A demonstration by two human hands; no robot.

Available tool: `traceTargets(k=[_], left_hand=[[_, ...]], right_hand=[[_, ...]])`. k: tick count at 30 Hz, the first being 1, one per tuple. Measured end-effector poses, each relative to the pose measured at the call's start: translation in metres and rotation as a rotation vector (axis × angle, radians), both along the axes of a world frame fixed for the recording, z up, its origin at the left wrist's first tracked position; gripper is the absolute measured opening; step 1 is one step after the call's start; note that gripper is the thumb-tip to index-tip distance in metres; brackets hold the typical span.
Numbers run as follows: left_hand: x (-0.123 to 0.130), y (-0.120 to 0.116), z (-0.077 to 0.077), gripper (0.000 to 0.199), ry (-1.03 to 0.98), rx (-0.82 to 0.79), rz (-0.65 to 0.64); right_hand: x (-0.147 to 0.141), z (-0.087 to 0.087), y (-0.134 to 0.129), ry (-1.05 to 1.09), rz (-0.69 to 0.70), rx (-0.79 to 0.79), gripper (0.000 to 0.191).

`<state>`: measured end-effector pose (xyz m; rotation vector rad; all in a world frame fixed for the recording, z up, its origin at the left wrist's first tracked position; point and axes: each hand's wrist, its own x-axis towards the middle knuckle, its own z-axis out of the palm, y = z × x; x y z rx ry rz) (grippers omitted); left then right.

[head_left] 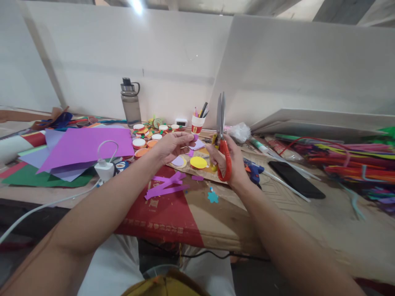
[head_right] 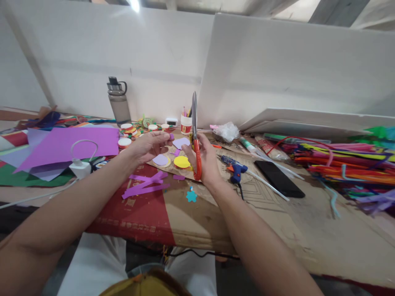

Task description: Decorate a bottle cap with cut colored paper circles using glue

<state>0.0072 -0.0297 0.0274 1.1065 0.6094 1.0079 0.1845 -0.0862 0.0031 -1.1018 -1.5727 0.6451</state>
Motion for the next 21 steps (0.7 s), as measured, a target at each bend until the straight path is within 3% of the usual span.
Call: traceTargets(k=[4, 9, 14, 21], left_hand=[[0.006, -0.004, -0.004, 0.02, 0.062, 0.049, 0.028], [0.01, -0.005, -0.01, 0.02, 0.132, 0.08, -0.015], [0.013, -0.006, -0.015, 0.018, 0.163, 0.088, -0.053], [0.012, -0.009, -0.014, 0.02, 0.315, 0.333, -0.052]], right_hand=[[0.0, 0.003, -0.003, 0.134, -0.05, 0.061, 0.048], [-0.004, 0.007, -0.008, 0.094, -0.067, 0.105, 0.047], [-0.004, 0.0, -0.003, 0.155, -0.015, 0.122, 0.047], [-0.004, 0.003, -0.003, 0.116, -0.093, 0.013, 0.043]])
